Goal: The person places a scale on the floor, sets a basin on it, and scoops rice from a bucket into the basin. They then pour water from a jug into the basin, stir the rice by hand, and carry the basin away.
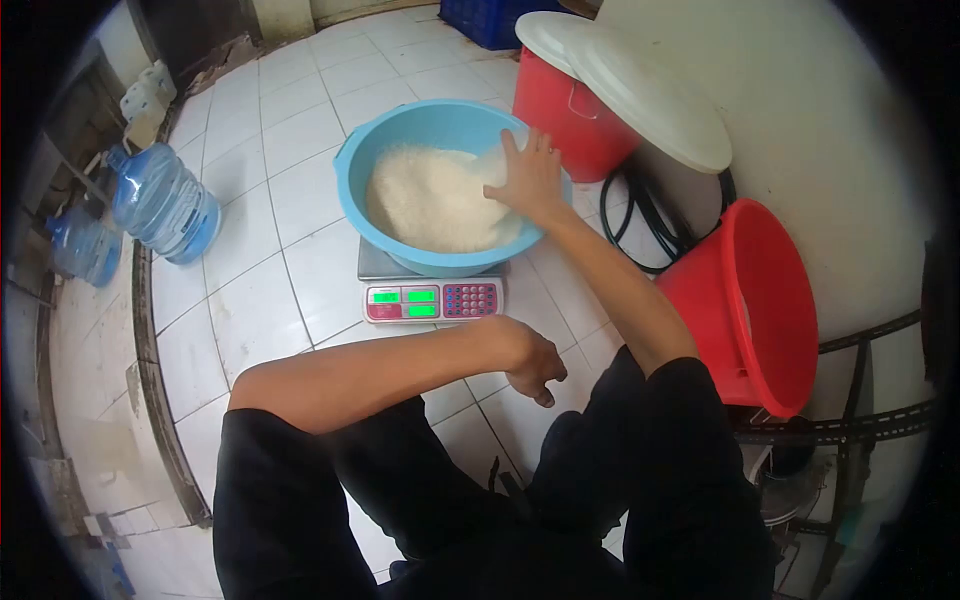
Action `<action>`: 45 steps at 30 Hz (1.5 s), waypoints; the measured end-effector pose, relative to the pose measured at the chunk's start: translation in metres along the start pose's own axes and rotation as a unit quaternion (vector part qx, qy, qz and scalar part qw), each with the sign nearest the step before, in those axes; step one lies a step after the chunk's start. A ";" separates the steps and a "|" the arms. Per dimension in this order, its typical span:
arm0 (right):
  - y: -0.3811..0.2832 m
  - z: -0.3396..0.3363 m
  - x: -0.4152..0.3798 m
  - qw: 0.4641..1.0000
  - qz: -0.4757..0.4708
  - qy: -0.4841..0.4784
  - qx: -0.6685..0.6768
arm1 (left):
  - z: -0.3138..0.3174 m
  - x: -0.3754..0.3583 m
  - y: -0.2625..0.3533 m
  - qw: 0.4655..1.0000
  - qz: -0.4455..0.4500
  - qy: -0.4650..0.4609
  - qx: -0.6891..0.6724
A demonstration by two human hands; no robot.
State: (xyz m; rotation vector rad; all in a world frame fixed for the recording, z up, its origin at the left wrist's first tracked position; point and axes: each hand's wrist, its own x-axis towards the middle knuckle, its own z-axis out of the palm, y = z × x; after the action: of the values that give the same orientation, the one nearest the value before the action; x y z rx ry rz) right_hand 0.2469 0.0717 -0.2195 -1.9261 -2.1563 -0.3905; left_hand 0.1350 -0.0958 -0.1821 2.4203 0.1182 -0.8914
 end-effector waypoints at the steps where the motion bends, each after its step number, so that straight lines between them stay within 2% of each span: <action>1: -0.001 0.003 0.002 1.000 0.001 -0.001 0.005 | 0.000 -0.004 -0.001 1.000 -0.003 -0.004 -0.002; 3: 0.009 0.004 0.000 0.988 -0.109 0.108 -0.022 | -0.002 -0.005 -0.002 1.000 -0.003 -0.013 -0.012; 4: 0.016 -0.004 -0.001 0.989 -0.100 0.103 -0.025 | 0.000 0.000 -0.005 1.000 0.005 -0.019 -0.008; 6: 0.045 -0.031 0.004 0.972 -0.088 0.217 0.021 | 0.007 0.007 -0.014 1.000 0.018 -0.010 -0.012; 7: 0.062 -0.046 0.005 0.974 -0.069 0.215 0.005 | 0.001 0.004 -0.012 0.998 0.004 -0.046 -0.034; 9: 0.107 -0.081 -0.001 0.957 0.049 0.229 0.170 | 0.007 0.009 -0.020 0.999 0.018 -0.038 -0.010; 10: 0.134 -0.105 -0.009 0.958 0.085 0.241 0.133 | 0.009 0.011 -0.024 0.999 0.024 -0.028 -0.008; 11: 0.160 -0.129 -0.020 0.931 0.142 0.211 0.263 | 0.001 0.005 -0.017 1.000 0.005 -0.027 0.010; 12: 0.195 -0.149 -0.040 0.881 0.195 0.191 0.386 | 0.008 0.017 -0.025 0.999 0.026 -0.020 -0.004; 13: 0.230 -0.164 -0.066 0.882 0.233 0.215 0.349 | 0.005 0.019 -0.025 0.998 0.048 -0.027 -0.013; 15: 0.291 -0.192 -0.117 0.811 0.243 0.261 0.464 | -0.003 0.020 -0.014 0.997 0.046 -0.060 -0.033; 16: 0.322 -0.202 -0.142 0.826 0.267 0.285 0.407 | -0.003 0.023 -0.015 0.994 0.077 -0.068 -0.046; 17: 0.353 -0.206 -0.169 0.827 0.281 0.299 0.386 | -0.011 0.024 -0.006 0.992 0.060 -0.101 -0.047; 20: 0.435 -0.191 -0.238 0.870 0.415 0.233 0.126 | -0.010 0.033 -0.012 0.990 0.076 -0.100 -0.063; 21: 0.455 -0.173 -0.258 0.870 0.447 0.196 0.071 | -0.012 0.037 -0.014 0.990 0.070 -0.101 -0.071; 22: 0.469 -0.158 -0.273 0.866 0.454 0.198 0.070 | -0.011 0.042 -0.019 0.991 0.066 -0.096 -0.064; 24: 0.495 -0.111 -0.296 0.824 0.561 0.073 -0.012 | -0.011 0.051 -0.022 0.993 0.060 -0.087 -0.056; 26: 0.521 -0.053 -0.314 0.852 0.514 0.033 -0.089 | -0.013 0.051 -0.022 0.997 0.031 -0.060 -0.030; 28: 0.492 -0.036 -0.311 0.889 0.436 -0.091 -0.108 | -0.019 0.051 -0.014 0.997 0.002 -0.062 -0.035; 30: 0.455 -0.002 -0.307 0.885 0.401 -0.198 -0.128 | -0.013 0.049 -0.017 0.998 0.004 -0.050 -0.034; 32: 0.453 0.050 -0.314 0.879 0.400 -0.254 -0.049 | -0.017 0.048 -0.015 0.995 -0.015 -0.062 -0.076; 33: 0.456 0.054 -0.316 0.885 0.387 -0.257 -0.042 | -0.018 0.050 -0.015 0.994 -0.023 -0.063 -0.081; 35: 0.467 0.040 -0.317 0.852 0.418 -0.310 0.053 | -0.024 0.052 -0.015 0.993 -0.040 -0.067 -0.092; 36: 0.472 0.031 -0.315 0.854 0.414 -0.311 0.050 | -0.019 0.054 -0.020 0.994 -0.034 -0.069 -0.081; 38: 0.474 0.008 -0.313 0.746 0.445 -0.382 0.315 | -0.017 0.058 -0.026 0.994 -0.017 -0.071 -0.076; 39: 0.460 -0.012 -0.309 0.744 0.444 -0.386 0.317 | -0.019 0.059 -0.028 0.994 -0.008 -0.070 -0.083; 40: 0.437 -0.038 -0.302 0.761 0.413 -0.359 0.350 | -0.018 0.059 -0.029 0.995 -0.009 -0.049 -0.085; 42: 0.435 -0.029 -0.297 0.779 0.373 -0.329 0.382 | -0.022 0.057 -0.026 0.996 -0.021 -0.044 -0.070; 44: 0.463 0.027 -0.315 0.713 0.421 -0.238 0.509 | -0.025 0.054 -0.021 0.997 -0.027 -0.045 -0.065; 45: 0.462 0.021 -0.331 0.665 0.415 -0.216 0.582 | -0.021 0.052 -0.022 0.996 -0.035 -0.036 -0.074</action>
State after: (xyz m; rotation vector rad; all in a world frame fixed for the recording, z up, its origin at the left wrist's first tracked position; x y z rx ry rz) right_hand 0.7443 -0.1825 -0.3287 -1.8231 -0.8234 1.3639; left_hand 0.1817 -0.0721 -0.2121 2.2557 0.2352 -0.9646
